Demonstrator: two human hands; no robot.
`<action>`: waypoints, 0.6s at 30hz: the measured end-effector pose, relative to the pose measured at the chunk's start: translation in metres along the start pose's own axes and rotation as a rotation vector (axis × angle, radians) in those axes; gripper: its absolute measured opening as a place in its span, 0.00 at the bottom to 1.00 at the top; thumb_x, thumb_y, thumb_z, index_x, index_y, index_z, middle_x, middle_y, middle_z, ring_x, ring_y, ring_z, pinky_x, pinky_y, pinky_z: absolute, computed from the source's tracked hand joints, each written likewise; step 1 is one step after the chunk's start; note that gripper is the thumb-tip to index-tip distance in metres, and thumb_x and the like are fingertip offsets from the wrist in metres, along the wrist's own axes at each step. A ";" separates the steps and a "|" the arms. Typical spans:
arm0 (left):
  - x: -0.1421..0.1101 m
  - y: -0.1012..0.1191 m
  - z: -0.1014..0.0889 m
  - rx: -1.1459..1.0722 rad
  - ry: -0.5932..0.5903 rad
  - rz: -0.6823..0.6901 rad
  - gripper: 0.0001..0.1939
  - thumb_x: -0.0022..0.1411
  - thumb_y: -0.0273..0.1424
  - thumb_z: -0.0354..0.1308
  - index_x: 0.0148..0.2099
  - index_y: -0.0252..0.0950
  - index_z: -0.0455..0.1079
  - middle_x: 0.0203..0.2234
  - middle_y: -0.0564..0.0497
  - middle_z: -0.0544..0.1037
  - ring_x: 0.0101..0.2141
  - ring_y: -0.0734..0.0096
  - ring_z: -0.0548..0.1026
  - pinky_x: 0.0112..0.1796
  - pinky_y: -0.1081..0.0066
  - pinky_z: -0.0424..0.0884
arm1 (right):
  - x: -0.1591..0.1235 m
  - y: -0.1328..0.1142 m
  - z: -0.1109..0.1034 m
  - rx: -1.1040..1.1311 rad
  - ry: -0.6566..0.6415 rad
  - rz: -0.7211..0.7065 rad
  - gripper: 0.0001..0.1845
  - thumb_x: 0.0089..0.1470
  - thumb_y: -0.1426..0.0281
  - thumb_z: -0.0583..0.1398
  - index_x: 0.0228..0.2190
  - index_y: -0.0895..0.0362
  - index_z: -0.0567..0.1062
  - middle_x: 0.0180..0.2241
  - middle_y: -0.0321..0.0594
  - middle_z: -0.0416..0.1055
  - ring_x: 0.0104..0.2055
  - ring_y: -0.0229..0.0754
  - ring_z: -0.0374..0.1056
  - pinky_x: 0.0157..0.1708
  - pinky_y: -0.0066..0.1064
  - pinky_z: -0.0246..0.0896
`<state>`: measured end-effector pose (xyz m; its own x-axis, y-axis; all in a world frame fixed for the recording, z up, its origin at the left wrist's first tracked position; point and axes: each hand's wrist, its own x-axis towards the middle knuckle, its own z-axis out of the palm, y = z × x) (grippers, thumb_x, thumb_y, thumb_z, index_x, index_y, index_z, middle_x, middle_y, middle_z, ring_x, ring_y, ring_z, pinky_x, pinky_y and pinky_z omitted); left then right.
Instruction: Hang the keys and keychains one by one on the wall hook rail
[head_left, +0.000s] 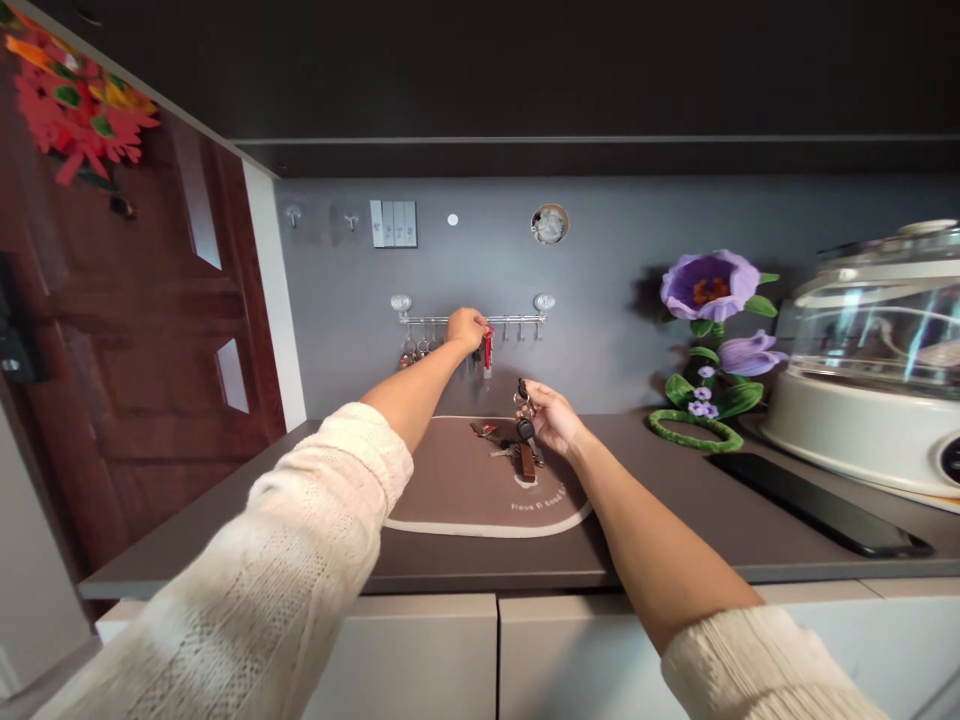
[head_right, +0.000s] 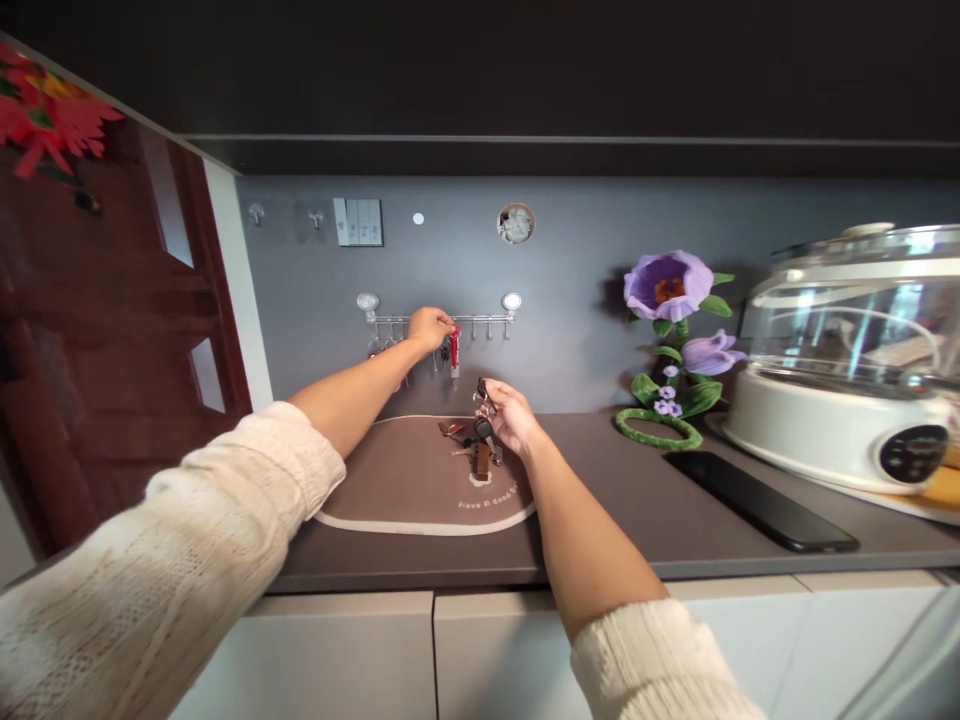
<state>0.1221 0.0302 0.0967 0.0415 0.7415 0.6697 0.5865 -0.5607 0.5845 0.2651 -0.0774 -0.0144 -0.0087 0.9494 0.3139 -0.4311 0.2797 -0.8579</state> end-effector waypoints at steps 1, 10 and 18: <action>0.000 -0.001 0.001 0.018 0.004 -0.003 0.03 0.46 0.23 0.59 0.26 0.35 0.73 0.26 0.51 0.76 0.28 0.74 0.71 0.33 0.74 0.64 | 0.000 0.000 0.000 -0.005 0.000 -0.003 0.06 0.43 0.70 0.61 0.27 0.56 0.68 0.22 0.33 0.65 0.21 0.31 0.59 0.26 0.26 0.59; -0.011 0.003 0.000 0.202 -0.007 -0.013 0.06 0.48 0.25 0.57 0.31 0.38 0.73 0.31 0.49 0.77 0.34 0.68 0.72 0.36 0.71 0.64 | 0.000 -0.002 0.001 0.068 -0.012 -0.010 0.05 0.44 0.72 0.60 0.28 0.57 0.69 0.21 0.32 0.66 0.19 0.30 0.57 0.26 0.26 0.61; -0.019 -0.003 0.002 0.355 -0.056 0.152 0.14 0.51 0.22 0.52 0.38 0.42 0.72 0.36 0.50 0.76 0.38 0.68 0.71 0.39 0.71 0.64 | 0.003 -0.003 -0.001 0.141 0.035 -0.032 0.03 0.46 0.75 0.60 0.27 0.58 0.71 0.22 0.33 0.69 0.18 0.29 0.59 0.25 0.26 0.63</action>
<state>0.1215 0.0183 0.0813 0.1878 0.6839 0.7050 0.8132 -0.5108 0.2789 0.2674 -0.0751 -0.0114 0.0381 0.9453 0.3238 -0.5528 0.2899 -0.7813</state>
